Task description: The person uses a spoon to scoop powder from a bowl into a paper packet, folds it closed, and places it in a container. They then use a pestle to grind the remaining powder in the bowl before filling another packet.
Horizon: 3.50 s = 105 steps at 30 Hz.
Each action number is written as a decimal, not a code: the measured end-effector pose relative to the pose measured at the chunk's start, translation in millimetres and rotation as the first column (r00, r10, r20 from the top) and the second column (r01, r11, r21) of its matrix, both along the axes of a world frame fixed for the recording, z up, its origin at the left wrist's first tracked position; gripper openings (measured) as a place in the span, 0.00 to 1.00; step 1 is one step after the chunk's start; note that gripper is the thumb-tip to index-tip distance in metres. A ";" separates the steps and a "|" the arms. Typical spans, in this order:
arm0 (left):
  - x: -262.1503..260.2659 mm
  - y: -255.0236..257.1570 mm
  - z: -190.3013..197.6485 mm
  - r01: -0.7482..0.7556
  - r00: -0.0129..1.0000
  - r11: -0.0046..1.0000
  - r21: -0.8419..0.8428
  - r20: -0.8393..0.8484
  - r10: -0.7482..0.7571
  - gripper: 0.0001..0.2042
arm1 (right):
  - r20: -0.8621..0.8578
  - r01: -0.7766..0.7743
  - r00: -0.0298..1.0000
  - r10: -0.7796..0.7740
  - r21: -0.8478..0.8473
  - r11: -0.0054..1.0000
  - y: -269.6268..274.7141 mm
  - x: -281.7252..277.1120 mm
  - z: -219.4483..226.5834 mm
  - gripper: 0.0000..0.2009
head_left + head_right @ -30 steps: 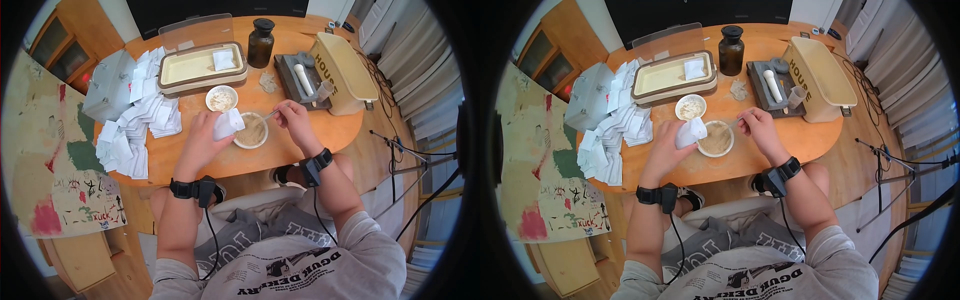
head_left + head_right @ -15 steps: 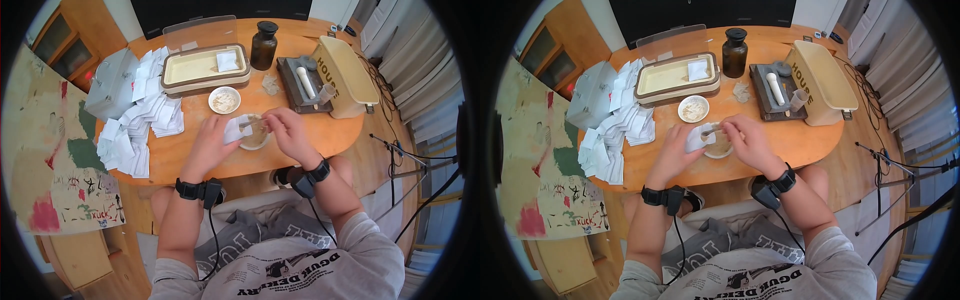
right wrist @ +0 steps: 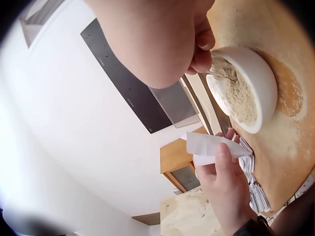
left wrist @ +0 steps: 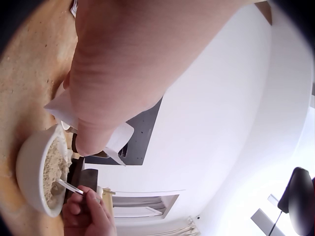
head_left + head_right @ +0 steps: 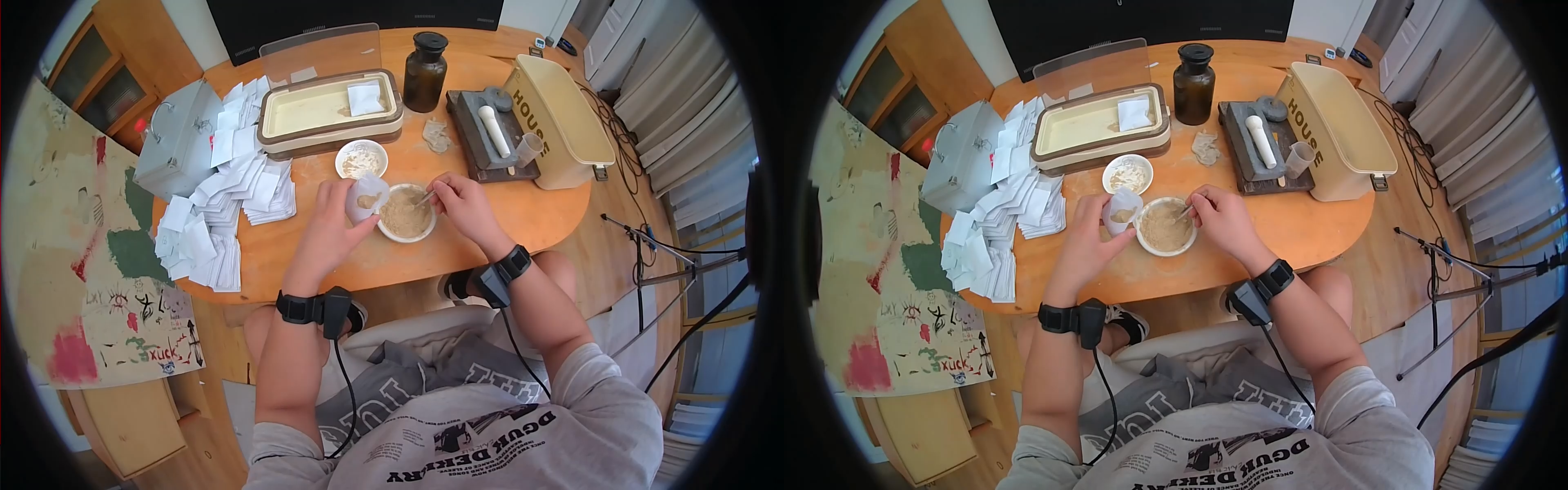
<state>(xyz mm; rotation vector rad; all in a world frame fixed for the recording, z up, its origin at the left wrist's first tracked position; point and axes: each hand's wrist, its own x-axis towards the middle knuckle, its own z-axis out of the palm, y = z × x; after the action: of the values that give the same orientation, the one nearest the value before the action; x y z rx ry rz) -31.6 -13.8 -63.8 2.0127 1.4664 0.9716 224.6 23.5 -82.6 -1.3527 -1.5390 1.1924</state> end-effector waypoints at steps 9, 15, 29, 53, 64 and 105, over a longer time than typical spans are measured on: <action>-1.4 -3.3 7.2 0.047 0.998 0.998 -0.043 -0.030 -0.048 0.27 | -0.333 0.083 0.930 -0.156 -0.223 0.971 -0.1 9.0 -0.9 0.10; 0.4 -3.6 6.2 0.042 0.993 0.999 -0.004 -0.113 -0.042 0.25 | -0.415 0.124 0.888 -0.200 -0.203 0.971 6.8 17.0 5.9 0.10; 8.0 -4.8 -2.9 0.062 0.996 0.998 0.031 -0.067 -0.060 0.25 | 0.106 -0.126 0.991 0.083 0.497 0.859 -30.0 -20.5 54.3 0.06; -0.9 -1.8 -6.8 0.035 0.999 0.998 0.043 0.005 -0.035 0.28 | -0.317 0.078 0.939 -0.136 -0.190 0.979 -2.0 3.7 -3.7 0.10; 5.9 -3.8 -4.8 0.042 0.996 0.999 0.013 -0.080 -0.040 0.26 | -0.483 0.113 0.860 -0.166 -0.136 0.984 6.3 12.1 24.7 0.10; 4.1 -4.0 -4.2 0.024 0.997 0.999 -0.029 -0.077 -0.026 0.25 | -0.459 0.180 0.853 -0.248 -0.187 0.966 0.4 9.1 23.4 0.09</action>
<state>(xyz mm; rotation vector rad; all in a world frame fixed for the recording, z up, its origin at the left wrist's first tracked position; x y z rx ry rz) -27.4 -17.8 -68.0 2.0648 1.4824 0.8677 233.7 24.0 -59.2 -1.1617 -0.9417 1.3815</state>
